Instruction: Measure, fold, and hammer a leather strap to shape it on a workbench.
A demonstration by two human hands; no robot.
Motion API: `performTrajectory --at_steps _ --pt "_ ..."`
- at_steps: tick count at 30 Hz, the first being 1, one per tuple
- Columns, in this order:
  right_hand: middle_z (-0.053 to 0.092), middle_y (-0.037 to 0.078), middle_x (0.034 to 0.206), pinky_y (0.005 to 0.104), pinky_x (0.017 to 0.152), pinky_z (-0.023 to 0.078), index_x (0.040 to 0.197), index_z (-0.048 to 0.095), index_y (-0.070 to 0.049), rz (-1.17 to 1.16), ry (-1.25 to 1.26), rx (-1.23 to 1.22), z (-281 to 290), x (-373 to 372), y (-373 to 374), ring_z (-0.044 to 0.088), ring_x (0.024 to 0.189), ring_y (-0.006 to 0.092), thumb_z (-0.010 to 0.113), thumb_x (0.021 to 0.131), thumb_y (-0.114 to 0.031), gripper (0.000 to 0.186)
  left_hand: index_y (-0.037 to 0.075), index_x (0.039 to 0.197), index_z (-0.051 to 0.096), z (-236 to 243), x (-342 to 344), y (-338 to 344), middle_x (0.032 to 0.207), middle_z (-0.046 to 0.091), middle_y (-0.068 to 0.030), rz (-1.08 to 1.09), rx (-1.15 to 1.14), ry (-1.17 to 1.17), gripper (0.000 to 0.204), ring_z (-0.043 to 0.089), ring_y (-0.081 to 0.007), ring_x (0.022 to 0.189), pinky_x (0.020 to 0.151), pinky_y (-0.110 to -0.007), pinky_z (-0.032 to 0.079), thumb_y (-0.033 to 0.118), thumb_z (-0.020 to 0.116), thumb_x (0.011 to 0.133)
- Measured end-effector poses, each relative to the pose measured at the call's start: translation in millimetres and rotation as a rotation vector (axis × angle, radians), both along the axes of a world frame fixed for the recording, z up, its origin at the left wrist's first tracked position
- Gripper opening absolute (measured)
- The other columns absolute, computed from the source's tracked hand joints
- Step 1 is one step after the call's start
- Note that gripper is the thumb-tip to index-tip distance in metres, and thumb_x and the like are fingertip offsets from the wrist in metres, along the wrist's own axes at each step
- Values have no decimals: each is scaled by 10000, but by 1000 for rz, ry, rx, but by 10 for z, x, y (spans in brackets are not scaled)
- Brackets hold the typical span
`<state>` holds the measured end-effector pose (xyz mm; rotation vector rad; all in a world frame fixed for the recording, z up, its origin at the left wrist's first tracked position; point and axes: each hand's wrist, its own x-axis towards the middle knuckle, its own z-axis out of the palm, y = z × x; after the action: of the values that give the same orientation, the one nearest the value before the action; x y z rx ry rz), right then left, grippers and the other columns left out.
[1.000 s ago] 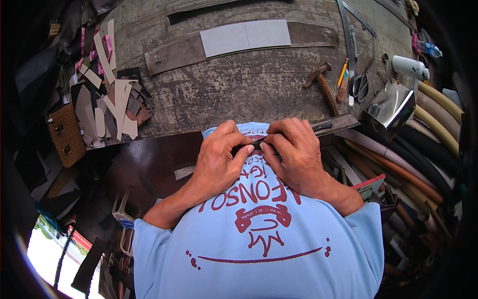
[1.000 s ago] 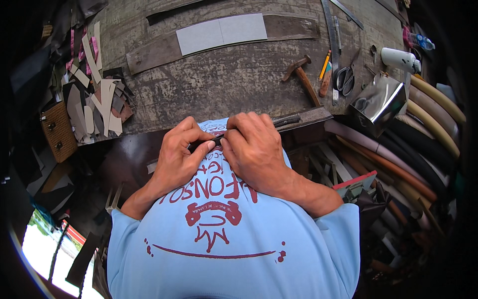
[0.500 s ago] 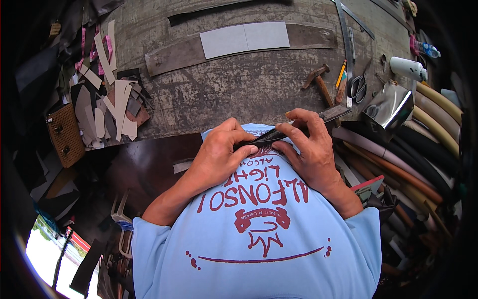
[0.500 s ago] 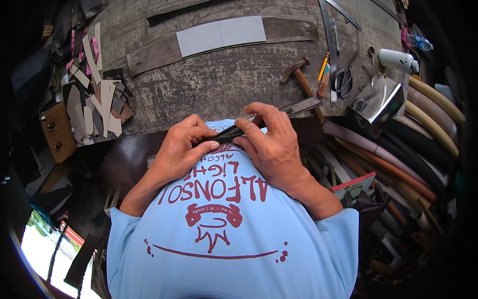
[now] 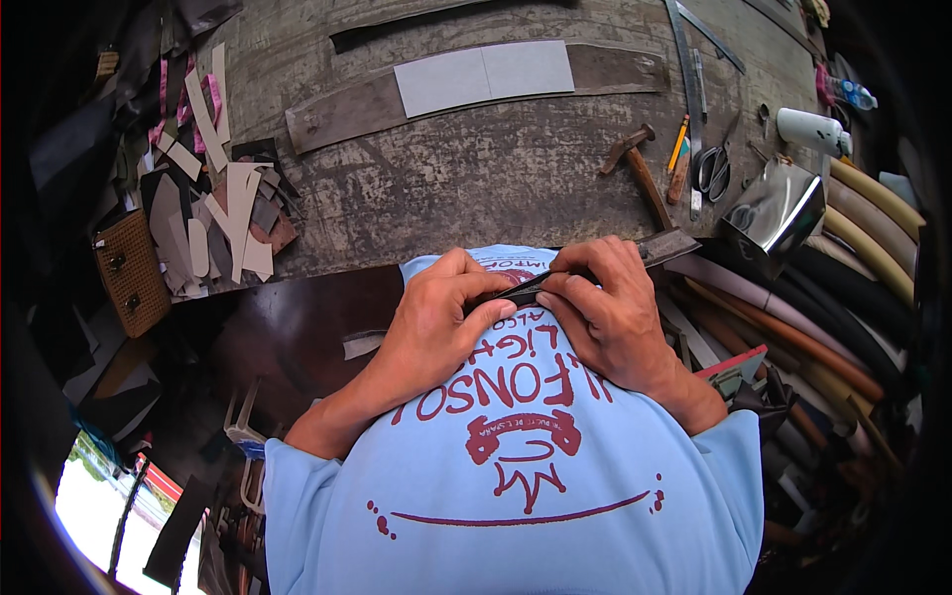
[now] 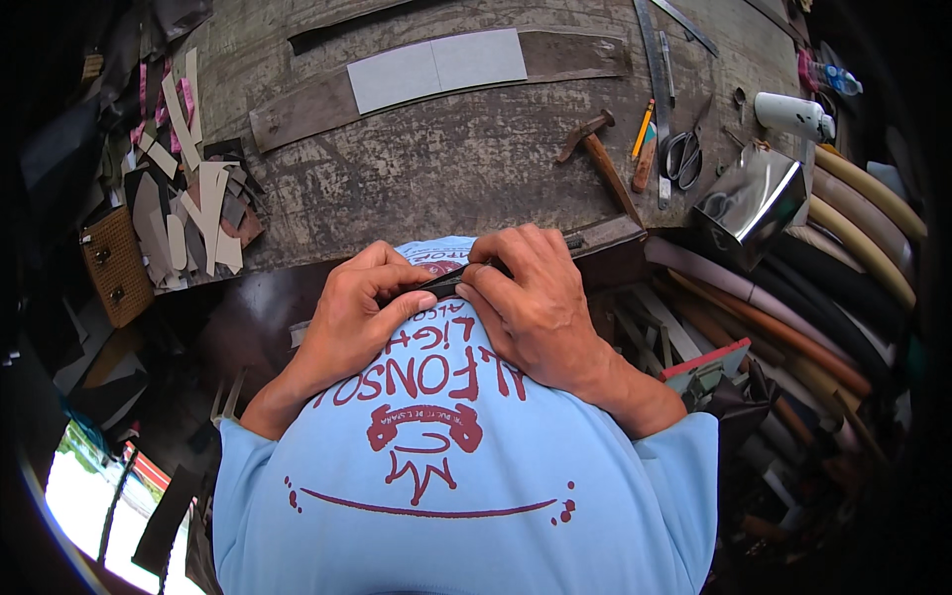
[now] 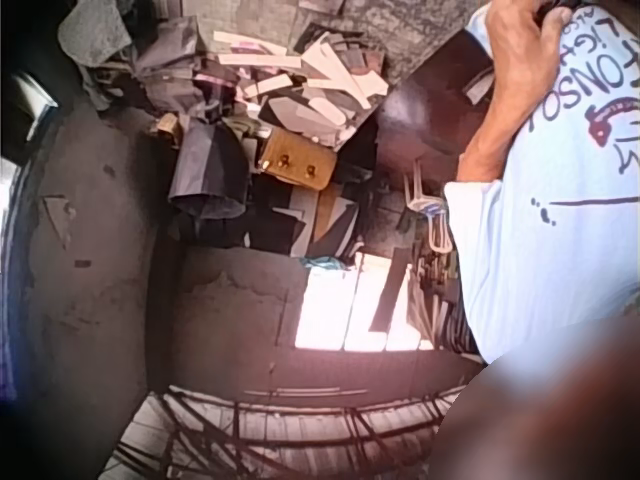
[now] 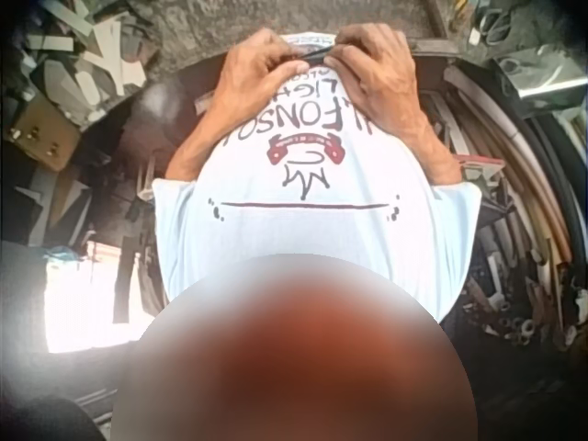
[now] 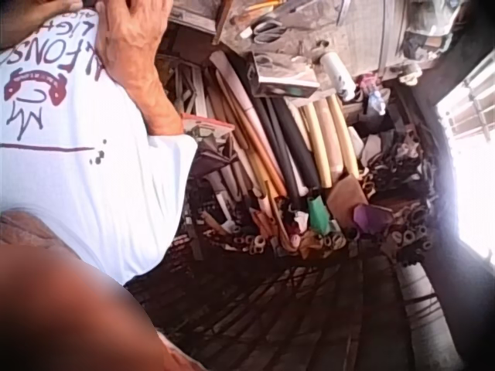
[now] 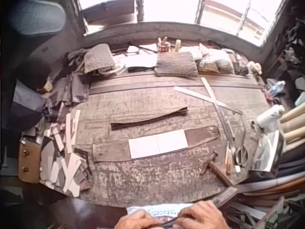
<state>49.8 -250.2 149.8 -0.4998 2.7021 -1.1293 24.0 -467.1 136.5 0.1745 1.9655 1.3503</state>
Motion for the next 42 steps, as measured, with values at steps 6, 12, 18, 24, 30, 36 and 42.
performTrajectory --at_steps 6,12,18,24,30,36,42 --pt "593 61 905 390 745 397 795 645 -48 -118 18 -13 -30 52 -76 553 833 239 763 740 -60 130 -20 1018 735 -29 47 2 862 604 -70 30 24 47 194 583 -106 719 630 -249 473 55 750 839" --pt "592 72 919 392 738 396 828 647 -40 -121 18 10 -12 47 -109 545 839 245 775 723 -35 166 -18 1007 742 -21 34 5 842 597 -68 39 21 29 181 578 -111 715 622 -251 463 47 739 837" --pt "581 65 903 397 765 392 766 614 -41 -130 45 47 1 32 -154 545 851 247 748 718 -43 142 -15 1005 744 -8 11 19 821 585 -62 36 25 41 177 563 -120 730 633 -263 451 38 724 838" --pt "576 82 914 405 761 391 763 598 -28 -98 71 63 -9 8 -175 542 854 257 740 712 -42 152 -15 981 744 -20 10 36 816 585 -60 70 33 57 150 561 -130 732 644 -270 457 31 713 842" --pt "573 92 933 405 760 402 787 603 -14 -40 138 78 -81 -28 -194 550 866 267 725 715 -34 143 -30 1068 709 -141 -71 -2 888 598 -82 -29 58 104 210 580 -139 756 660 -278 473 44 687 873" --pt "593 106 1004 393 740 492 925 658 15 -64 107 21 -135 7 -176 581 924 277 767 714 -72 253 -34 1099 698 -191 -129 -10 914 597 -88 -113 30 -24 237 574 -140 766 664 -281 472 81 690 892" --pt "603 120 1069 404 778 480 980 672 -16 -66 54 33 -71 -33 -16 590 982 285 769 746 -98 265 -31 1083 710 -142 -123 -25 896 600 -86 -129 21 -42 237 567 -147 758 660 -296 463 95 705 883"
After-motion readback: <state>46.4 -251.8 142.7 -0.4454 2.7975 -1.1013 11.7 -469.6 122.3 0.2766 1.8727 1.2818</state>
